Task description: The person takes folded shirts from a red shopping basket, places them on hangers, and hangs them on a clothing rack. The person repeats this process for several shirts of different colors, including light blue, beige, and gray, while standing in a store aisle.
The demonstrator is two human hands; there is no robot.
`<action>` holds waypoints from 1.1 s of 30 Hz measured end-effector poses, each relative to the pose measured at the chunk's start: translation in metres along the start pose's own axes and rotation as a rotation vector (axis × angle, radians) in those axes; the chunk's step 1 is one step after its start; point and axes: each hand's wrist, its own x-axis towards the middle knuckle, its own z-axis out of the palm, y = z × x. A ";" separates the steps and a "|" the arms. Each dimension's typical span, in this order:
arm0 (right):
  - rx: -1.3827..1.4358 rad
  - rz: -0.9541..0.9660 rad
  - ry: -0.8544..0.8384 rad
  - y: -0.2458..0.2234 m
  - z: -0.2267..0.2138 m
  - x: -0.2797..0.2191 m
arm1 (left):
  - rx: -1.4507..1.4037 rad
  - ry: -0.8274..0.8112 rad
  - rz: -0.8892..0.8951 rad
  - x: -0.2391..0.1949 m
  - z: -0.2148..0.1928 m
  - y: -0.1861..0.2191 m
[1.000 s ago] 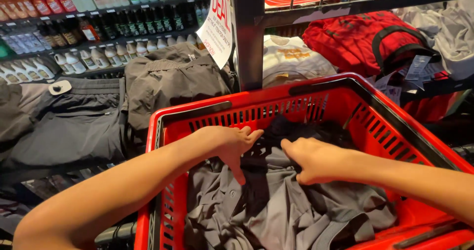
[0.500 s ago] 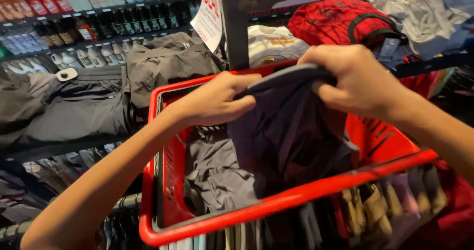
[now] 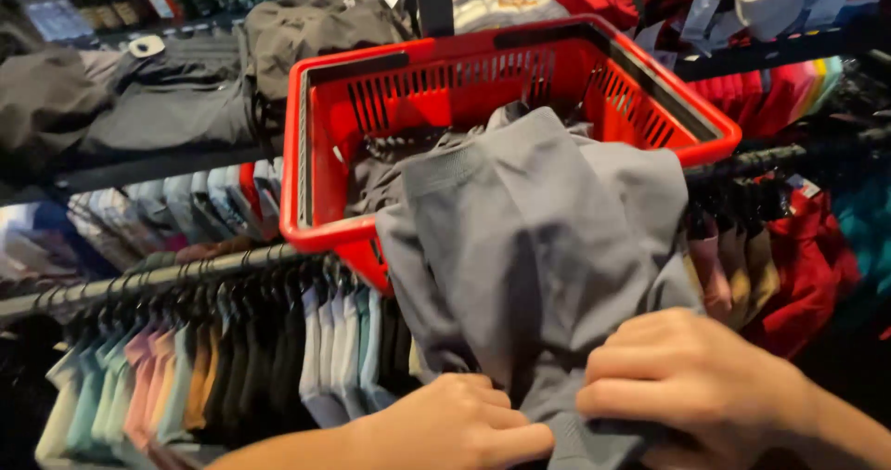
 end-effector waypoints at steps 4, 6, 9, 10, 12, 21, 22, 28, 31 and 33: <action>0.188 0.074 -0.255 -0.012 0.060 -0.014 | -0.395 -0.079 -0.217 -0.033 0.053 0.023; 0.283 0.068 -0.309 -0.016 0.080 -0.007 | -0.478 -0.108 -0.304 -0.052 0.078 0.032; 0.445 0.101 -0.399 -0.029 0.112 0.016 | -0.647 -0.104 -0.421 -0.081 0.099 0.055; 0.493 0.137 -0.421 -0.035 0.124 0.025 | -0.710 -0.083 -0.443 -0.091 0.104 0.063; 0.548 0.090 -0.433 -0.039 0.143 0.046 | -0.745 0.026 -0.403 -0.111 0.099 0.075; 0.741 -0.027 -0.581 -0.085 0.253 0.181 | -0.671 0.219 -0.519 -0.279 0.109 0.136; 0.769 -0.069 -0.587 -0.096 0.266 0.195 | -0.677 0.223 -0.505 -0.298 0.105 0.146; 0.564 -0.098 -0.674 -0.127 0.322 0.304 | -0.679 0.441 -0.897 -0.383 0.074 0.183; 0.494 -0.045 -0.640 -0.115 0.351 0.347 | -0.683 0.763 -0.999 -0.435 0.094 0.167; 0.545 -0.053 -0.583 -0.109 0.370 0.372 | -0.664 0.883 -1.065 -0.456 0.086 0.162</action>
